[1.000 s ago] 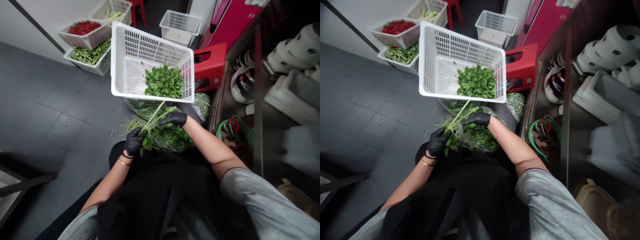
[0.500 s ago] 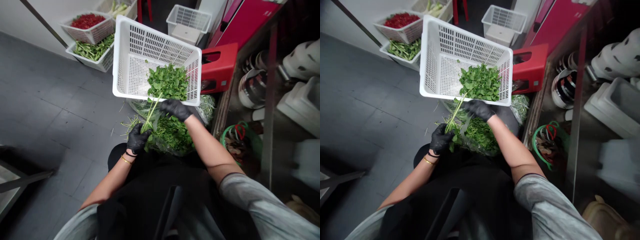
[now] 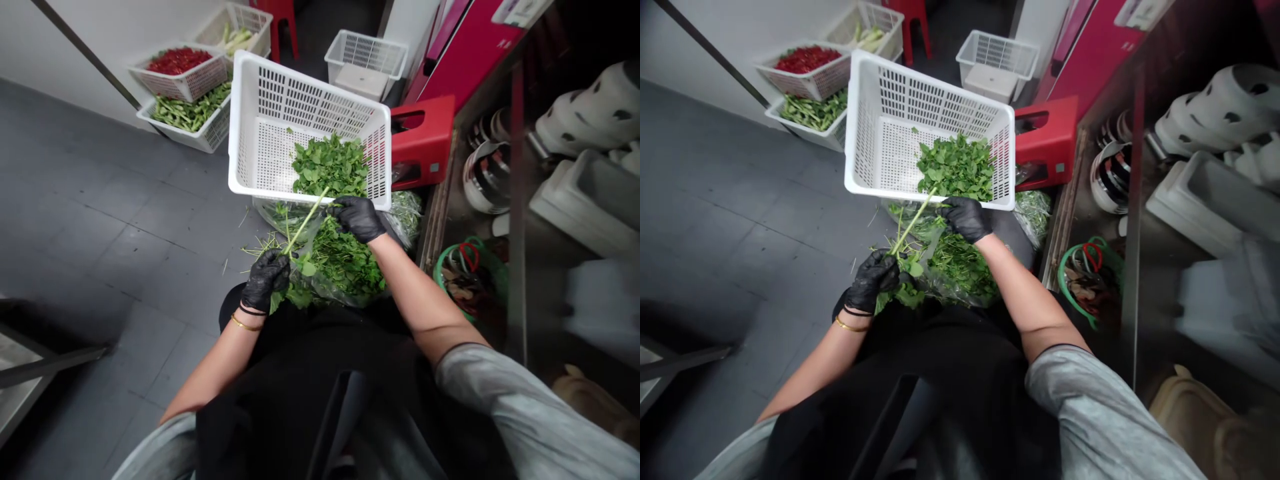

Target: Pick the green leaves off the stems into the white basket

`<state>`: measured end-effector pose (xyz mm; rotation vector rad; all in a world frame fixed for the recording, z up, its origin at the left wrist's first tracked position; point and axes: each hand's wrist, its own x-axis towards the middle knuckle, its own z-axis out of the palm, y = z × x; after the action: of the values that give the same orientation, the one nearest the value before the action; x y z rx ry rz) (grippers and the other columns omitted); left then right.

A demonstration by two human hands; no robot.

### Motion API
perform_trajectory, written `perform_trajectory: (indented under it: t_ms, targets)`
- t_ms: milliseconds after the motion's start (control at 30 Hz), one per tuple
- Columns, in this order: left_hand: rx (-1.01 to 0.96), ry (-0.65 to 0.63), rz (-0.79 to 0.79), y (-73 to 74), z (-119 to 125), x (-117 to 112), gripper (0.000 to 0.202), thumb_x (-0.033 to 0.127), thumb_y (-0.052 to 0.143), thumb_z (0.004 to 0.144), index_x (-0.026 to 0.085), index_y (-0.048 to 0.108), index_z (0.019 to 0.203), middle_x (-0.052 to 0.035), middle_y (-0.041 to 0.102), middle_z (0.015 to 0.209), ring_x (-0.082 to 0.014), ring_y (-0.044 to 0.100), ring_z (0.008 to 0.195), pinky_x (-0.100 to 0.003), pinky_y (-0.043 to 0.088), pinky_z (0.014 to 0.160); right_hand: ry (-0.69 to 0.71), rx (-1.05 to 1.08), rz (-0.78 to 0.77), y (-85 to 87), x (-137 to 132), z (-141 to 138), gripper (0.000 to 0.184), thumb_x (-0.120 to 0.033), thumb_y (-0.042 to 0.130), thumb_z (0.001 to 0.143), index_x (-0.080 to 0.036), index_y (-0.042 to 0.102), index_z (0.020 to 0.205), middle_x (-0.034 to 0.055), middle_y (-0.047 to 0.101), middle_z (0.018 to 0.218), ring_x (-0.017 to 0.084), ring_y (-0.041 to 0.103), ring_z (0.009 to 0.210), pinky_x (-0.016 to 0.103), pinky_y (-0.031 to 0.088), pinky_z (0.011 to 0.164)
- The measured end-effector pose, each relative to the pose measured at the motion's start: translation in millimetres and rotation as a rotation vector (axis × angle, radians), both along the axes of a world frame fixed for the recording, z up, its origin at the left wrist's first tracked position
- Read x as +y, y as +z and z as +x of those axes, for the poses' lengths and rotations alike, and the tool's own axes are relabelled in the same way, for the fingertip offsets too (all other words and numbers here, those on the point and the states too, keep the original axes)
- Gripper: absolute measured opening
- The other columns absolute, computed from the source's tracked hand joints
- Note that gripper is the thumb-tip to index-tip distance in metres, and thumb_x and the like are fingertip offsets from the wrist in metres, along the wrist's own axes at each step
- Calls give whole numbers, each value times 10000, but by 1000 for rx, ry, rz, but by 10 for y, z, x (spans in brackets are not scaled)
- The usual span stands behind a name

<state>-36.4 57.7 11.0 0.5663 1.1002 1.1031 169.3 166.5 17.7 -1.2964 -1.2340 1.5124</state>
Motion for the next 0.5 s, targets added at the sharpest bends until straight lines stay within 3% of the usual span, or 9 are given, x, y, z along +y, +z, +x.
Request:
perform_trajectory:
  t_ms: [167, 233, 367, 433, 500]
  targets:
    - [-124, -27, 99, -39, 64, -99, 301, 372, 768, 653, 183, 563, 766, 74, 458, 444, -55, 344, 344, -194, 269, 363, 216, 221, -314, 52, -393, -319, 318, -353, 819, 539, -147, 628, 688, -31, 561, 553, 73, 461, 436, 203, 369, 373]
    - [-58, 0, 61, -73, 148, -120, 341, 393, 779, 634, 178, 606, 834, 74, 475, 460, -54, 356, 353, -197, 280, 367, 161, 279, -389, 31, -558, -515, 359, -388, 823, 515, -144, 635, 699, -27, 581, 586, 74, 484, 464, 198, 371, 390]
    - [157, 74, -1, -164, 201, -121, 493, 342, 816, 576, 184, 651, 1013, 35, 622, 659, -67, 483, 479, -197, 383, 452, 57, 200, -319, -1, -621, -613, 386, -391, 835, 468, -130, 648, 682, -43, 552, 541, 70, 466, 479, 197, 360, 423]
    - [265, 95, 54, -187, 131, -107, 516, 278, 840, 533, 178, 677, 1013, -4, 679, 810, -87, 555, 601, -202, 437, 539, 116, 104, -272, 22, -566, -516, 370, -379, 836, 458, -125, 658, 662, -48, 540, 514, 69, 445, 464, 202, 350, 421]
    - [321, 107, 89, -180, 23, -82, 494, 265, 842, 530, 170, 704, 995, -22, 694, 856, -83, 557, 609, -199, 433, 543, 242, 11, -278, 67, -523, -411, 341, -374, 822, 489, -121, 679, 670, -41, 562, 522, 63, 423, 444, 202, 336, 408]
